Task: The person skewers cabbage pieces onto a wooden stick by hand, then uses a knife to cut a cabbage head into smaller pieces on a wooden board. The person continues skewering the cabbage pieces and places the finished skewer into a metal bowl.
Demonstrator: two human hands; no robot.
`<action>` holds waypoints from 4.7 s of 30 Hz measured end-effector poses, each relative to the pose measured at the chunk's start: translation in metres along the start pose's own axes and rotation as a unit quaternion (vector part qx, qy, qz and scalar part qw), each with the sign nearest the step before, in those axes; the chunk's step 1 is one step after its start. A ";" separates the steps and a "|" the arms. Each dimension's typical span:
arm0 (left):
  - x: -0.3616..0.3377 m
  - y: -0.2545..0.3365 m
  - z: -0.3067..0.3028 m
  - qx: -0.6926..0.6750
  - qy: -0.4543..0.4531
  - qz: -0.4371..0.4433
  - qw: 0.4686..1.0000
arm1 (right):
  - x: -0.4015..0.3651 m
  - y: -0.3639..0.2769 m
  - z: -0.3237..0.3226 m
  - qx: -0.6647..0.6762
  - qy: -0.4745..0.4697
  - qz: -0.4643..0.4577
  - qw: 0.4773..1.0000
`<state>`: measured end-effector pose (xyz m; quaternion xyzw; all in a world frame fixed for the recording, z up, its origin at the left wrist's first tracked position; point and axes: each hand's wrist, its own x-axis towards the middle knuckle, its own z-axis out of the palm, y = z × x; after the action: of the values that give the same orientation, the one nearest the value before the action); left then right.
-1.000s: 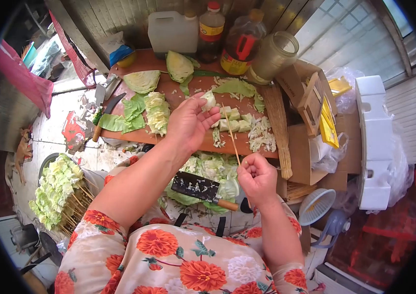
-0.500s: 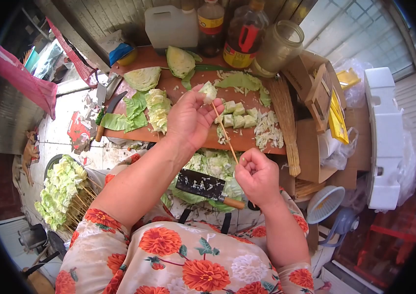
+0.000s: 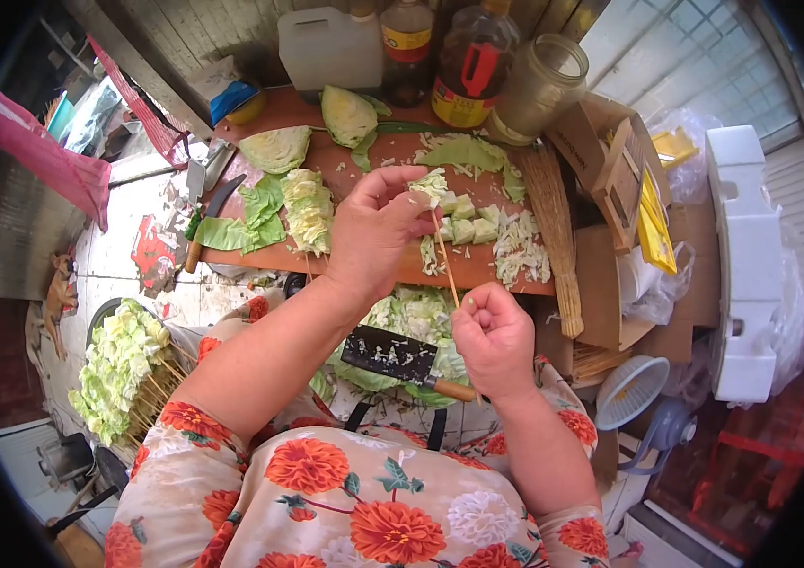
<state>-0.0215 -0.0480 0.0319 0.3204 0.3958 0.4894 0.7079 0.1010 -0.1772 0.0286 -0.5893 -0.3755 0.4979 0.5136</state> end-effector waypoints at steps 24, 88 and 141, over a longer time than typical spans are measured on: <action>-0.004 -0.023 0.001 0.160 -0.125 -0.074 0.976 | 0.022 -0.002 -0.012 -0.004 -0.013 0.071 0.997; 0.046 -0.015 -0.010 0.168 -0.072 -0.027 0.983 | 0.028 0.003 -0.012 -0.011 -0.006 0.110 0.994; 0.078 -0.024 -0.036 0.057 -0.064 -0.116 0.989 | 0.025 -0.002 -0.020 -0.025 -0.020 0.118 0.993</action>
<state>-0.0266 0.0204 -0.0250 0.3429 0.4119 0.3586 0.7643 0.1261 -0.1576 0.0256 -0.6319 -0.3258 0.5570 0.4292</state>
